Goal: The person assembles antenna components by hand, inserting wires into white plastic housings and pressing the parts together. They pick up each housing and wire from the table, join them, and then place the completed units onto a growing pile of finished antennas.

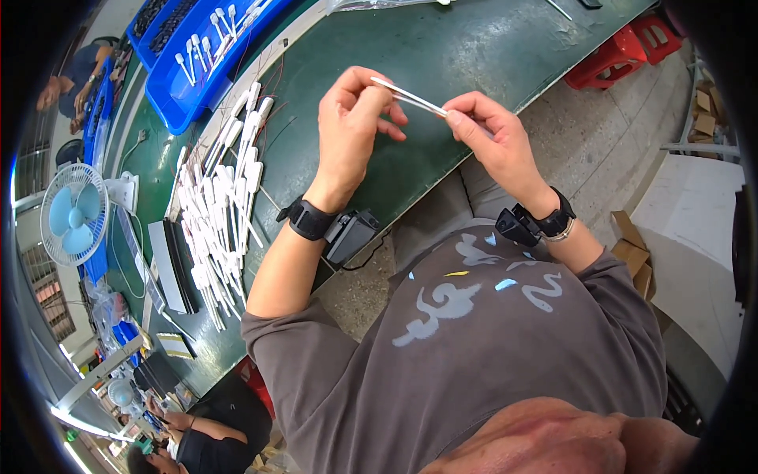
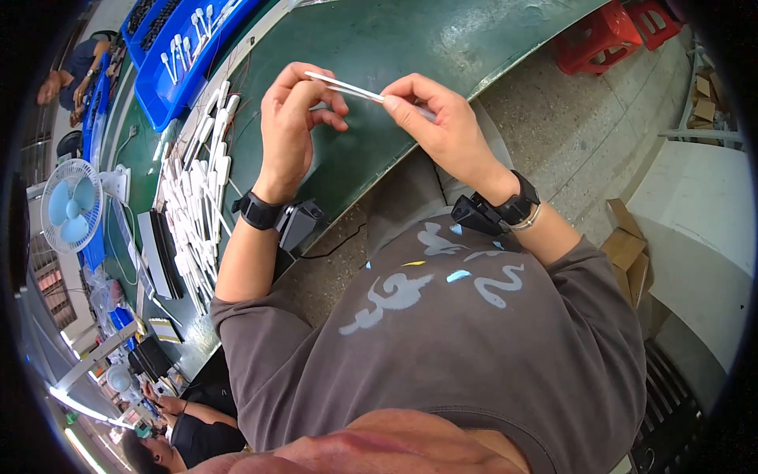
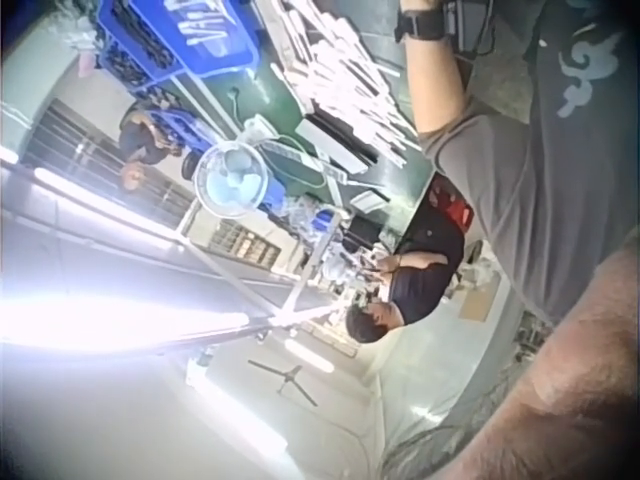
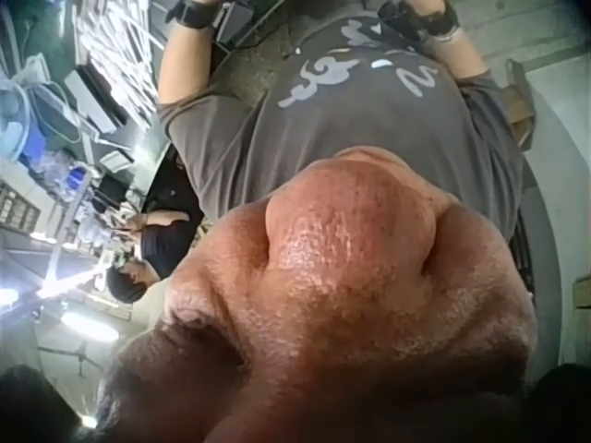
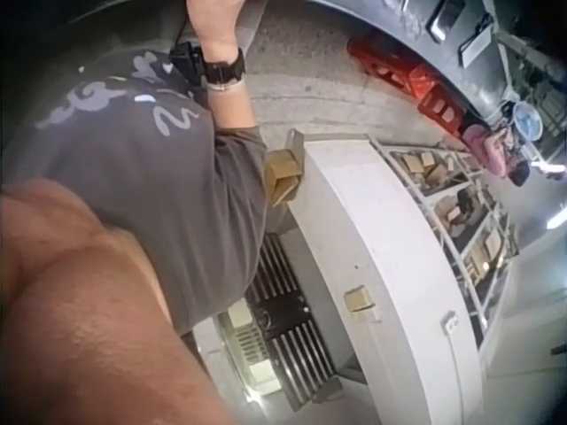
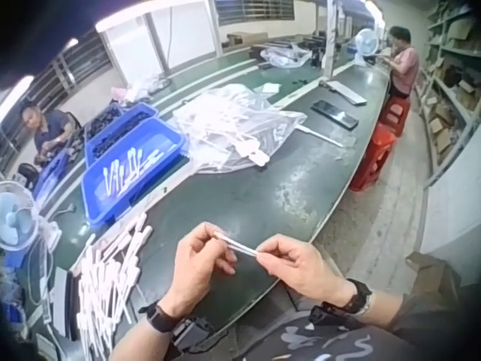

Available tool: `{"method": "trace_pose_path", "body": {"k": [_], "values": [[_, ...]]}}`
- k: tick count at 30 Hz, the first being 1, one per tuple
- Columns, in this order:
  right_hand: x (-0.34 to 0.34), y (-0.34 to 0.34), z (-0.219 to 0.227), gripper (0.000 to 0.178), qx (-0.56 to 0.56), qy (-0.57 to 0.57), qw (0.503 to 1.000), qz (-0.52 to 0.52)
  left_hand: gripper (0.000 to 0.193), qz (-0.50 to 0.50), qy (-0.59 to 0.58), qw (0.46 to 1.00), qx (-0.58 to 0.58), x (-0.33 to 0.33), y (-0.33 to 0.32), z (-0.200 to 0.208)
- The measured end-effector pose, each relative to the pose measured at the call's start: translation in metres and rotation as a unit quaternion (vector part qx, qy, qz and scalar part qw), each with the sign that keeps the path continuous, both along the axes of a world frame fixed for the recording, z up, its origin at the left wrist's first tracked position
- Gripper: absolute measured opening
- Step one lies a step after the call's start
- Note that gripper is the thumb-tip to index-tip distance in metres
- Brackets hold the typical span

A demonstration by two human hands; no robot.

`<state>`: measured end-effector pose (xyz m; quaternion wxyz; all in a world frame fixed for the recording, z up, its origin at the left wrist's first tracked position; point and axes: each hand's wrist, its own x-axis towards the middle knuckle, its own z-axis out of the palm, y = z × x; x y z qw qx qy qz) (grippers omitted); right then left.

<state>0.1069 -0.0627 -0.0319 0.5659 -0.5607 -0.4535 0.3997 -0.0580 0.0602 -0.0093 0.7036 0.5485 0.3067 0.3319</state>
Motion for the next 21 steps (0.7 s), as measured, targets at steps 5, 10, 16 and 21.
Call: {"method": "trace_pose_path", "body": {"k": [5, 10, 16, 21], "values": [[0.006, 0.0, 0.006, 0.014, -0.022, 0.001, 0.999, 0.048, 0.019, -0.095, 0.104, 0.986, 0.084, 0.002, -0.005, 0.0], [0.01, 0.003, 0.008, 0.016, -0.055, 0.106, 0.991, 0.063, 0.016, -0.124, 0.066, 0.988, 0.065, 0.002, 0.003, 0.002], [0.011, 0.008, -0.001, 0.016, -0.033, 0.188, 0.981, 0.044, 0.019, -0.057, 0.041, 0.996, 0.046, 0.008, -0.003, 0.003], [0.017, 0.02, -0.004, 0.017, 0.014, 0.337, 0.941, -0.023, 0.023, 0.024, 0.07, 0.984, 0.164, 0.009, -0.014, -0.006]]}}
